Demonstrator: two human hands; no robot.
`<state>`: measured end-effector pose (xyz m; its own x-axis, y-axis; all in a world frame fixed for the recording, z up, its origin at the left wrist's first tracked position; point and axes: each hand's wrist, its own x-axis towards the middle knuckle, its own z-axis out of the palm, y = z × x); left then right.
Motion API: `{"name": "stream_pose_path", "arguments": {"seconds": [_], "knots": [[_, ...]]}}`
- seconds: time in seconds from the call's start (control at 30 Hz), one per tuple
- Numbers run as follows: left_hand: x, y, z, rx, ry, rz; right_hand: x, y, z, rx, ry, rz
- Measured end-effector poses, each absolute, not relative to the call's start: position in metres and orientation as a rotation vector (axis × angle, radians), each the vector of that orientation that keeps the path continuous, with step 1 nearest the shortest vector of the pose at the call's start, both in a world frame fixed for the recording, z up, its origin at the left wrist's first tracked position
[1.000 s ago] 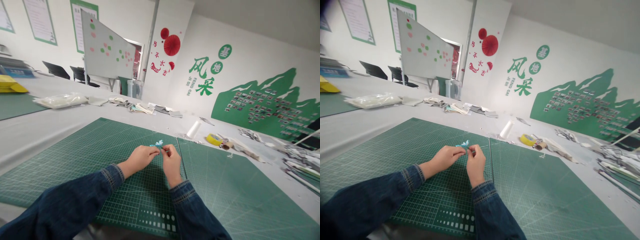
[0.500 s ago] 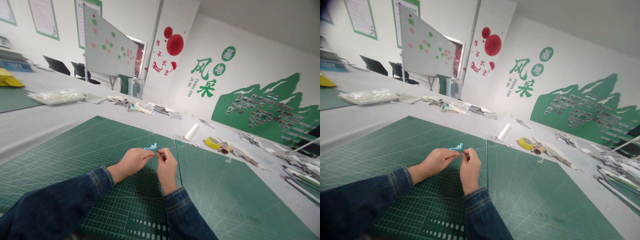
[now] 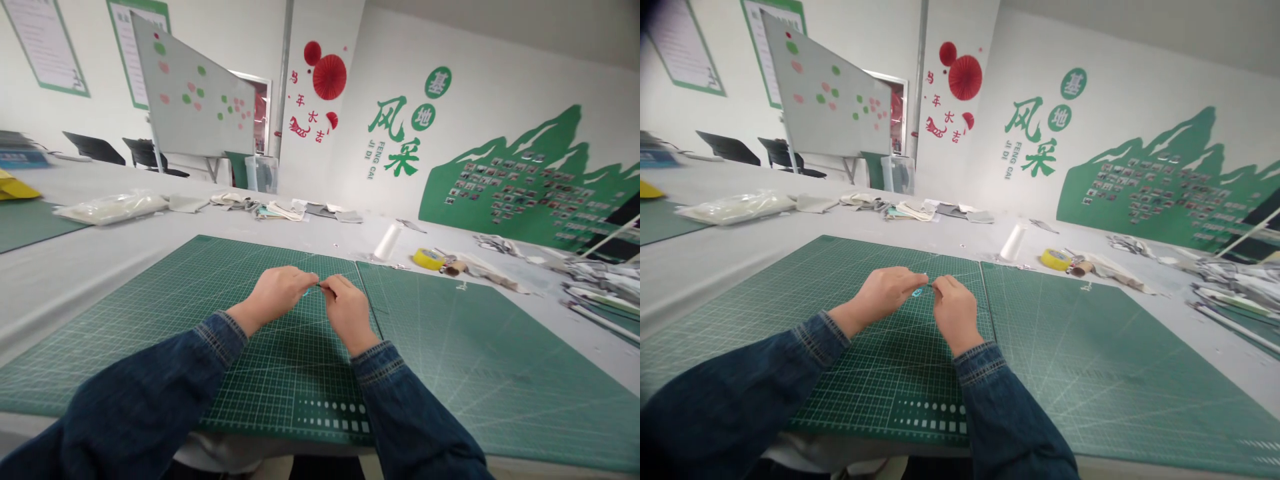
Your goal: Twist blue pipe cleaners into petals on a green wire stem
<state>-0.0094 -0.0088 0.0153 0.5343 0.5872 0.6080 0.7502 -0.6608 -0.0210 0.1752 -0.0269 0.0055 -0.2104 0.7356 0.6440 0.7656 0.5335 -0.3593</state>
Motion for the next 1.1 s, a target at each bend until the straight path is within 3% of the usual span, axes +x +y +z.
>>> {"name": "stream_pose_path", "arguments": {"seconds": [0.3,0.73,1.1], "knots": [[-0.020,0.007,0.015,-2.805,-1.306,-1.265,0.179,-0.030,0.008,-1.047,-2.022,0.274],[-0.021,0.018,0.008,-3.123,-1.408,-1.477,0.190,-0.015,0.003,-0.820,-1.815,0.989],[-0.031,0.017,0.008,-3.399,-1.451,-1.396,0.179,-0.029,0.010,-0.518,-1.520,1.385]]}}
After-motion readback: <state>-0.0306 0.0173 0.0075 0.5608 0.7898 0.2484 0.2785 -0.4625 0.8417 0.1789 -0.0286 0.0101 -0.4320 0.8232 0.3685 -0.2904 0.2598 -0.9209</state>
